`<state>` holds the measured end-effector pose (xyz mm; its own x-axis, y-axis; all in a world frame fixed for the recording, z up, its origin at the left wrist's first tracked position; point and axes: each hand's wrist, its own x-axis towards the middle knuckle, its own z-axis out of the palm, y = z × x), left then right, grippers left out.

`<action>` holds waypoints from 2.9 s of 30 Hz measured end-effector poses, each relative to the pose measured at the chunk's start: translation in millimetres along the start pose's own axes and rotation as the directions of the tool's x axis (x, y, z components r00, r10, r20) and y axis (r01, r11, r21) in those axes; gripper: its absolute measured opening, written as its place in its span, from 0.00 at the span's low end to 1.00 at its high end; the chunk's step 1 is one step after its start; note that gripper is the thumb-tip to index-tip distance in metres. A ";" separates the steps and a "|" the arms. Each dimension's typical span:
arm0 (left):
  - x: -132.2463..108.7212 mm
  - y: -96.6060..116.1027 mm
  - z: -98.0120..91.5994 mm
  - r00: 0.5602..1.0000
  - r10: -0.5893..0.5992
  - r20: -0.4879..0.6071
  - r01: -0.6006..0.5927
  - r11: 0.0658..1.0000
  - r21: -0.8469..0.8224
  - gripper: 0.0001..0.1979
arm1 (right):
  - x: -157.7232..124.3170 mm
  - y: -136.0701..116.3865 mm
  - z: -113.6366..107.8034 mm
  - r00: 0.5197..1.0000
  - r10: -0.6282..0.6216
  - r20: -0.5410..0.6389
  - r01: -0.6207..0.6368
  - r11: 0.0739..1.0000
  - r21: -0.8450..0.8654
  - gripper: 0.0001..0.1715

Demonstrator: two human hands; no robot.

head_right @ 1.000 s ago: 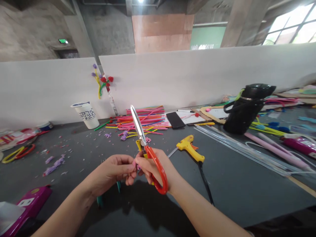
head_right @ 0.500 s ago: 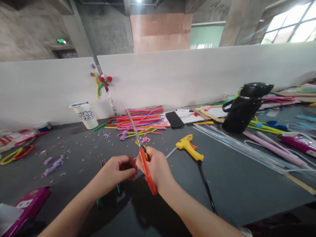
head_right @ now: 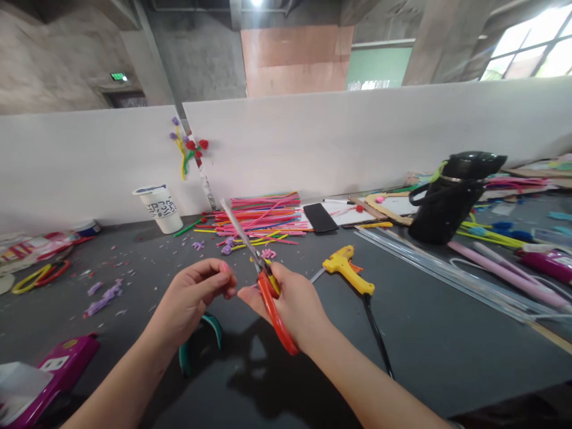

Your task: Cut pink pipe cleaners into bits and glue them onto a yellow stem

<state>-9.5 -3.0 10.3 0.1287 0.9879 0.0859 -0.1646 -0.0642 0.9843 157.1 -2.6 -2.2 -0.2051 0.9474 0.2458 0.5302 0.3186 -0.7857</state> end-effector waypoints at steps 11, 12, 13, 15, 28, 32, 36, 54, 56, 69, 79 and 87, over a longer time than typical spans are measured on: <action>-1.8 4.9 -3.5 0.976 0.176 -0.131 -0.185 0.981 -0.065 0.01 | -10.5 11.6 7.0 0.984 -0.174 0.042 0.165 0.794 -0.584 0.21; -2.0 5.0 -3.2 0.974 0.176 -0.142 -0.187 0.980 -0.069 0.01 | -10.7 12.4 7.7 0.980 -0.197 0.030 0.175 0.782 -0.599 0.22; -2.1 5.0 -3.1 0.973 0.176 -0.152 -0.188 0.980 -0.071 0.01 | -10.7 13.1 8.4 0.975 -0.221 0.018 0.185 0.769 -0.612 0.23; -2.2 4.9 -2.9 0.969 0.178 -0.170 -0.192 0.978 -0.074 0.01 | -10.6 14.1 9.8 0.967 -0.255 -0.001 0.198 0.751 -0.631 0.23; -1.9 4.1 -2.2 0.957 0.203 -0.207 -0.223 0.972 -0.080 0.01 | -10.0 14.1 15.7 0.947 -0.317 -0.050 0.205 0.718 -0.665 0.18; -1.5 4.3 -2.4 0.957 0.199 -0.213 -0.221 0.972 -0.084 0.01 | -9.9 13.2 16.6 0.952 -0.304 -0.042 0.196 0.707 -0.680 0.18; -1.7 4.6 -2.3 0.955 0.192 -0.227 -0.217 0.972 -0.089 0.00 | -10.0 12.5 17.1 0.949 -0.312 -0.043 0.198 0.700 -0.687 0.18; -0.8 6.0 -6.5 0.954 0.207 -0.218 -0.233 0.967 -0.100 0.00 | -8.1 10.0 10.2 0.970 -0.238 -0.040 0.163 0.766 -0.621 0.19; -0.6 5.7 -6.4 0.950 0.225 -0.218 -0.249 0.964 -0.091 0.01 | -8.3 8.6 9.0 0.975 -0.221 -0.025 0.158 0.768 -0.621 0.19; 1.5 1.4 -8.4 0.931 0.294 -0.216 -0.306 0.952 -0.025 0.02 | -7.1 15.3 12.6 0.948 -0.317 -0.023 0.207 0.671 -0.712 0.22; 1.7 1.6 -9.4 0.928 0.309 -0.208 -0.318 0.948 -0.011 0.02 | -9.3 13.9 12.3 0.941 -0.336 -0.030 0.206 0.643 -0.737 0.23; 1.8 1.4 -10.7 0.925 0.323 -0.200 -0.331 0.943 -0.007 0.03 | -8.4 15.0 12.3 0.943 -0.331 -0.037 0.196 0.641 -0.742 0.22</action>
<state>-19.9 0.2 10.2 -0.1299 0.9212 0.3667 -0.2052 -0.3868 0.8990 156.6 -6.2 -23.0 -0.3387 0.7889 0.5127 0.9101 0.4129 -0.0340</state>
